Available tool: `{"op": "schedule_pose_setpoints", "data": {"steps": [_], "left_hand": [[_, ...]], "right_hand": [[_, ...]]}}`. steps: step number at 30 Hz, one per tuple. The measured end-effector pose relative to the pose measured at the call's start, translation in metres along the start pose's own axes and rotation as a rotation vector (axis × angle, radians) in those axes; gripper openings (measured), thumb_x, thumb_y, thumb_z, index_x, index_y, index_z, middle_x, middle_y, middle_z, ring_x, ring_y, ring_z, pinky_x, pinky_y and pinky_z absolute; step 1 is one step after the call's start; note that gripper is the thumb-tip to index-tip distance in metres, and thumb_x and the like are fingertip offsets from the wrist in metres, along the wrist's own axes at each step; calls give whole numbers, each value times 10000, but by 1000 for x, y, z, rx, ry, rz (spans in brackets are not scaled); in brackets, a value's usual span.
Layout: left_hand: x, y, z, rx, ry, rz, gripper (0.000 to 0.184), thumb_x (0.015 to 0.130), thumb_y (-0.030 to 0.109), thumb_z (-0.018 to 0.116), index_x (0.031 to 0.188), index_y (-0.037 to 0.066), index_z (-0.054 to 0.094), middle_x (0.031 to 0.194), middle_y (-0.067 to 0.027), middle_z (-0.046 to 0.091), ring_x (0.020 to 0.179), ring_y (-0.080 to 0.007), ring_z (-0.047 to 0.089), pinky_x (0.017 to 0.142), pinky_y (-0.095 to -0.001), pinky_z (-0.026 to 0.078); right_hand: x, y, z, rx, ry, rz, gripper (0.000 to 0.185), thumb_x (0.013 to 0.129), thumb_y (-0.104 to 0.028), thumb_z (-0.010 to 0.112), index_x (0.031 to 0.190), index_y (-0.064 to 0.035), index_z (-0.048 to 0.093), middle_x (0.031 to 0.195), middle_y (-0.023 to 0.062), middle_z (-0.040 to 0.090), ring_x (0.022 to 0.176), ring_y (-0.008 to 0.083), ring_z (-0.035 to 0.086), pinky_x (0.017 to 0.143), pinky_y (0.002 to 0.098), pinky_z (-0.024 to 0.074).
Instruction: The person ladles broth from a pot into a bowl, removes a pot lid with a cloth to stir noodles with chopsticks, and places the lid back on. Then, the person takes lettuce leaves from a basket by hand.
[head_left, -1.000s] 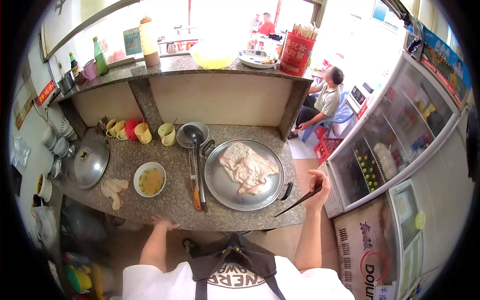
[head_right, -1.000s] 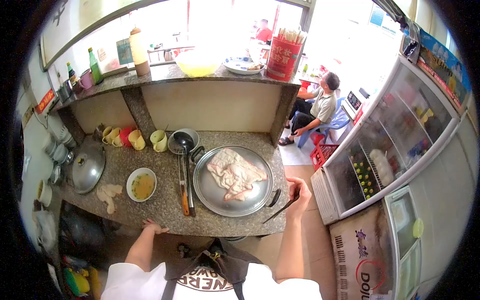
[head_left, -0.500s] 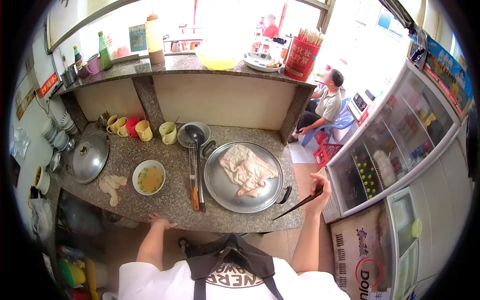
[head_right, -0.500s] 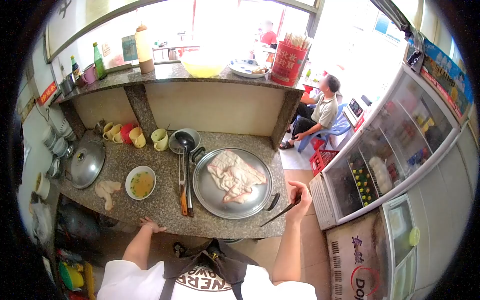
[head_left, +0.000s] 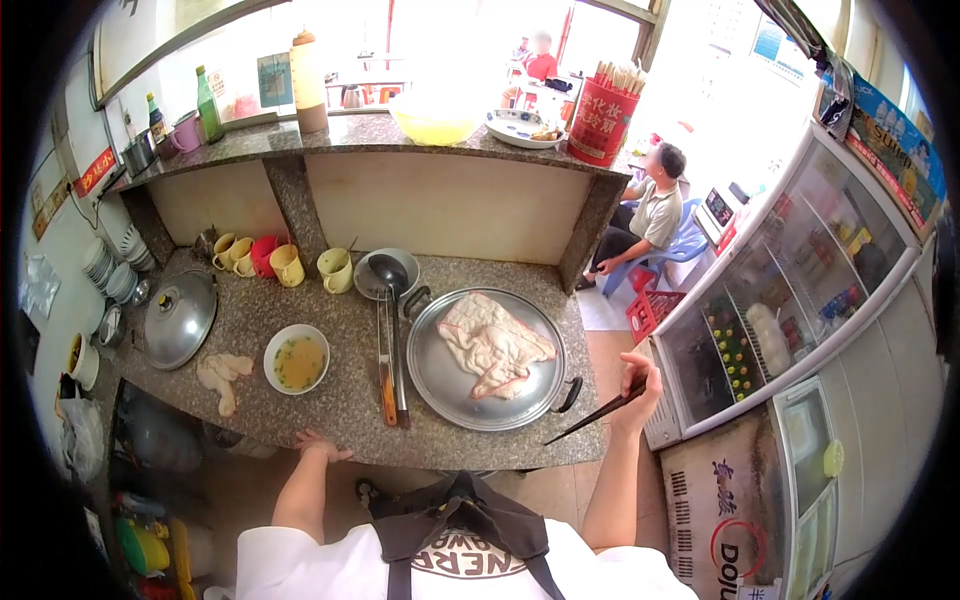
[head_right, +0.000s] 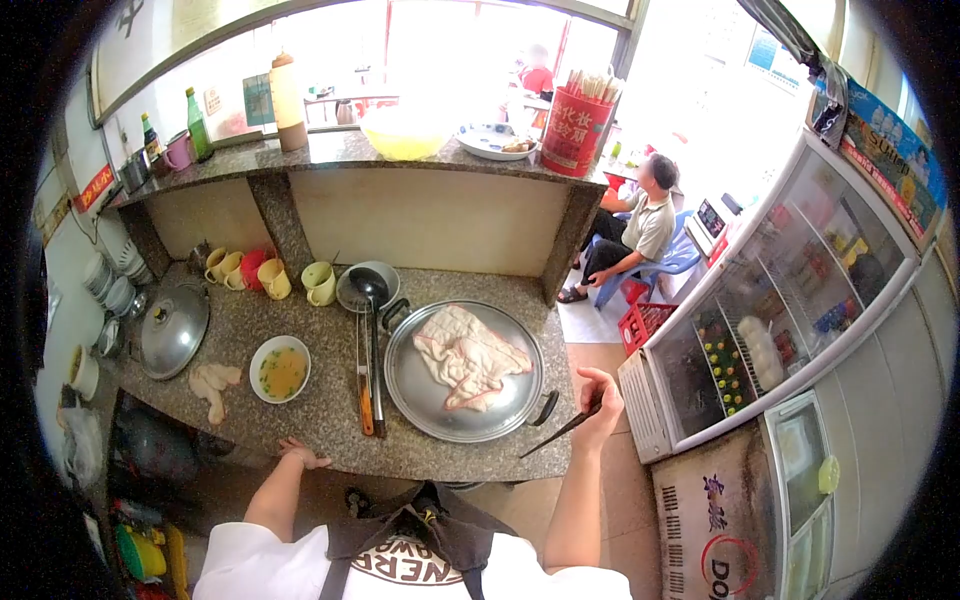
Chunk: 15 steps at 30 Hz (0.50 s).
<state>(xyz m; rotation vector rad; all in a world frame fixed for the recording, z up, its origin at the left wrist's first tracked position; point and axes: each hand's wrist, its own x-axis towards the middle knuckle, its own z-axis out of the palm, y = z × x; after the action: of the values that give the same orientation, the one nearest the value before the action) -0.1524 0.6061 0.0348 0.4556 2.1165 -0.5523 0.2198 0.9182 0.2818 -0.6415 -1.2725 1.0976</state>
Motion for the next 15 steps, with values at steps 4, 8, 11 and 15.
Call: {"op": "schedule_pose_setpoints", "data": {"steps": [4,8,11,15], "left_hand": [[11,-2,5,15,1,16,1176,632,755,442,1314,-71,-44,1371,-269,-103,1260,-457,-24,999,-522,171],[25,-2,11,-17,26,-29,1160,632,764,424,1322,-60,-15,1375,-260,-105,1255,-459,-69,994,-537,165],[26,0,11,3,28,-44,1151,636,740,456,1324,-56,-11,1385,-246,-80,1260,-450,0,998,-515,184],[14,0,7,8,52,-36,1108,653,714,473,1332,-41,29,1394,-234,-45,1268,-440,55,1001,-501,198]], "right_hand": [[0,-1,1,-11,-1,-8,499,822,-434,343,808,-4,596,542,-40,345,485,47,299,444,199,185],[0,-1,1,-5,1,-1,501,823,-436,342,806,-5,596,541,-41,345,485,47,300,444,197,187],[0,-1,0,-22,-7,-11,507,822,-440,342,807,-1,594,541,-40,349,484,46,300,444,196,189],[0,-1,0,-8,-8,6,518,822,-452,346,814,4,591,539,-38,352,478,45,299,440,194,189]]}}
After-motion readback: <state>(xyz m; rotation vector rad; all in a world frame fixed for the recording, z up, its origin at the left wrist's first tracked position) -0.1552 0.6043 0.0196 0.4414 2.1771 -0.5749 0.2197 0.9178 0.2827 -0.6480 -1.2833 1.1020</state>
